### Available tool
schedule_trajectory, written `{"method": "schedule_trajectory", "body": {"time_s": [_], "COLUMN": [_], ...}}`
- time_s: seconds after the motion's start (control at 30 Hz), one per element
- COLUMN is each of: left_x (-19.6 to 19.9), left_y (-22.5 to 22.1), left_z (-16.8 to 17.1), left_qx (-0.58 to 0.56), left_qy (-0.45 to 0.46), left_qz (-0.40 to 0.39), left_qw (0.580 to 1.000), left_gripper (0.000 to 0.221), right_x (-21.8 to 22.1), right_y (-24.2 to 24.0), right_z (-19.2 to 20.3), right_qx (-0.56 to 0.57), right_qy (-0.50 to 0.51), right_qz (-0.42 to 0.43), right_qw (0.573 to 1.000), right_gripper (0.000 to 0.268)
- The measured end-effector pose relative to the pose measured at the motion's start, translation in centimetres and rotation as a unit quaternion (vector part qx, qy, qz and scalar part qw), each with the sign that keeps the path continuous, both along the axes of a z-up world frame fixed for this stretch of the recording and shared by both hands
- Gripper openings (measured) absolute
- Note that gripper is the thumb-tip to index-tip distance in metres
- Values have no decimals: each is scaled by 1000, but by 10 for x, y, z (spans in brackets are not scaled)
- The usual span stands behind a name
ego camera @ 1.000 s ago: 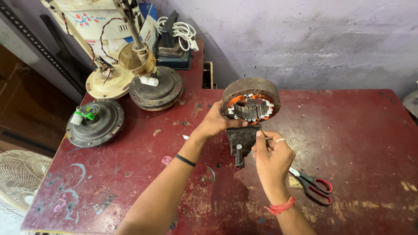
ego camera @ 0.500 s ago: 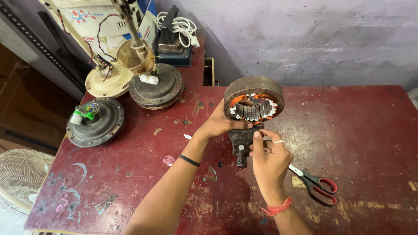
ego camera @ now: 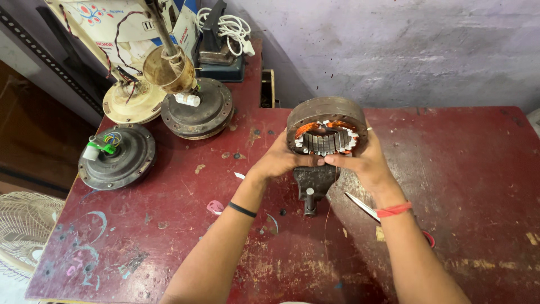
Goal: The person works on a motor armature clamped in a vise, using scissors to trim and adjust copper windings and white insulation. They repeatedly rotate the armature and manipulate the wires with their hands and the scissors.
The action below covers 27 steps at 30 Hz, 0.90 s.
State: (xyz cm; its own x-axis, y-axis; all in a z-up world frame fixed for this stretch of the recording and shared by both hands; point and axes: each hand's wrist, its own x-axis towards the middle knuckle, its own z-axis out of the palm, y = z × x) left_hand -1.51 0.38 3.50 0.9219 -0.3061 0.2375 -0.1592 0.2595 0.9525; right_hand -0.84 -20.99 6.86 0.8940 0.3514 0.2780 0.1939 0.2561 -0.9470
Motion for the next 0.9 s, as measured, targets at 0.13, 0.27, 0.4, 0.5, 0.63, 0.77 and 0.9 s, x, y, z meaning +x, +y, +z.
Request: {"method": "schedule_trajectory", "body": {"time_s": [0.13, 0.27, 0.4, 0.5, 0.63, 0.77, 0.9], "left_x": [-2, -3, -3, -2, 0, 2, 3], "left_y": [-3, -3, -1, 1, 2, -3, -3], "left_z": [-3, -4, -5, -7, -12, -16, -18], "left_qx": [-16, -8, 35, 50, 38, 11, 16], "left_qy": [-6, -7, -5, -13, -21, -9, -9], "left_qz": [9, 28, 51, 39, 25, 30, 39], "left_qw": [1000, 1000, 998, 998, 999, 999, 999], "left_gripper": [73, 77, 81, 78, 76, 78, 78], "right_x": [9, 11, 12, 12, 12, 11, 6], "right_y": [-3, -7, -7, -7, -7, -4, -2], "right_z": [-5, -11, -13, -14, -18, -23, -27], "right_qx": [-32, -48, -31, -8, 4, 20, 26], "right_qy": [18, 11, 25, 36, 46, 56, 33], "right_qz": [15, 19, 16, 27, 22, 11, 9], "right_qw": [999, 999, 999, 999, 999, 998, 999], "right_gripper": [68, 63, 63, 64, 63, 59, 55]}}
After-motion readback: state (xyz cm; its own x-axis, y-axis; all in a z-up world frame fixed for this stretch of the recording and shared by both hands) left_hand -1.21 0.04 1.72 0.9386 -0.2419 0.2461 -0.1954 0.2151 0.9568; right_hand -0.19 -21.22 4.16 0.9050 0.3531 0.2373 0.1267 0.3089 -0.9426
